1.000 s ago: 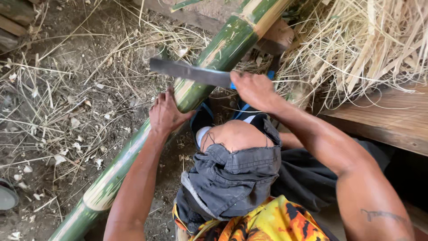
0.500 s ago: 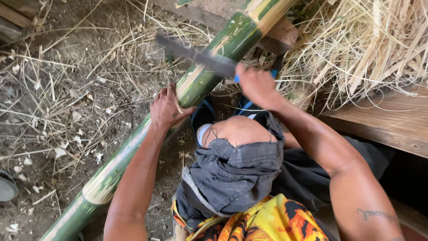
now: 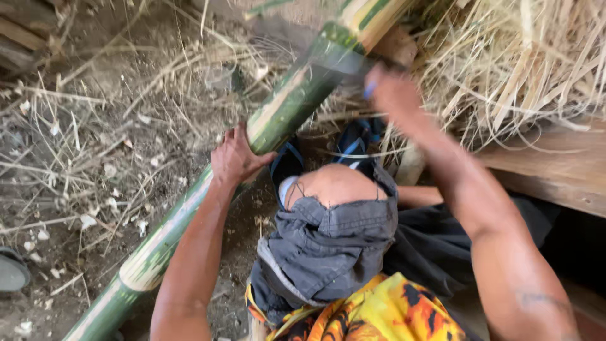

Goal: The person uses a machete to peel the outer green layer off a long bamboo pole. They repeatedly strike and scrape the bamboo while holding it steady with their left hand, producing shavings that fall to the ground.

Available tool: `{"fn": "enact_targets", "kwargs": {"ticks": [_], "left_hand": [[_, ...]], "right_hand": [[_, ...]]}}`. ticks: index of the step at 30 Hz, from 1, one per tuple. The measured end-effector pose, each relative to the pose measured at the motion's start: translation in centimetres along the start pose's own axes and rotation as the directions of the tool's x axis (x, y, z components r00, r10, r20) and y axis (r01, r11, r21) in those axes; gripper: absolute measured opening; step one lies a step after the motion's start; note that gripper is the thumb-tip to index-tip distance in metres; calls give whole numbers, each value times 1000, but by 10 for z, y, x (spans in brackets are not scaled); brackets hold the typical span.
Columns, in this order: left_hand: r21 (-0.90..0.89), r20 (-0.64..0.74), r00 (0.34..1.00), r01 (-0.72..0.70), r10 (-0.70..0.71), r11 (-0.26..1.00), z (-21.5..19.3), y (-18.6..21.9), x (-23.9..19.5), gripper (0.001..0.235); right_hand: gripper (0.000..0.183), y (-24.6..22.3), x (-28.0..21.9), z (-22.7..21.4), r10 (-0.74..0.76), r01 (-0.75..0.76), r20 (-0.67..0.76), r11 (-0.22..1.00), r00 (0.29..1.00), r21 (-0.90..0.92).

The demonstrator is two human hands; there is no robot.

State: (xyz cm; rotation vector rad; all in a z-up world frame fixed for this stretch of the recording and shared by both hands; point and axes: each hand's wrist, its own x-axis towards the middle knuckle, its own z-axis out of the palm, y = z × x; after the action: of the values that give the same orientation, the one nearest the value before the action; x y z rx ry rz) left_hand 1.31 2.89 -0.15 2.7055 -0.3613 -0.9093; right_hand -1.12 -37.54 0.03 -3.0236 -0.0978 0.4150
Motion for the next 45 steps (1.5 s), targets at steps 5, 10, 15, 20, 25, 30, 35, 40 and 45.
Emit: {"fn": "enact_targets", "kwargs": {"ticks": [5,10,15,20,25,30,35,40,45], "left_hand": [[-6,57,997,52,-52,999,-5,1,3,124],[-69,-174,972,-172,158,983,12,-7,13,113],[-163,-304,934,-247,190,955,21,4,27,85],[-236,-501,840,-365,210,901,22,24,40,57],[-231,-718,669,-488,191,842,30,52,60,22],[-867,-471,870,-426,-145,258,16,65,85,30],[-889,-221,975,-207,11,409,-26,25,92,66],[-504,275,951,16,143,864,-10,-27,87,84],[-447,576,816,370,-54,814,22,-72,89,96]], "right_hand": [[25,57,42,-36,412,-403,-154,911,898,88],[13,17,29,7,266,-262,-90,964,960,49],[25,71,44,5,699,-521,-205,667,685,532],[28,66,6,-20,496,-471,-168,866,852,167],[27,-11,1,-12,383,-369,-34,907,923,203],[30,-20,-2,-18,272,-252,-183,960,945,124],[31,-29,-15,-18,292,-269,-151,950,944,158],[47,-53,-6,3,374,-311,-114,877,920,367],[62,-74,20,25,354,-234,-161,836,921,496]]}}
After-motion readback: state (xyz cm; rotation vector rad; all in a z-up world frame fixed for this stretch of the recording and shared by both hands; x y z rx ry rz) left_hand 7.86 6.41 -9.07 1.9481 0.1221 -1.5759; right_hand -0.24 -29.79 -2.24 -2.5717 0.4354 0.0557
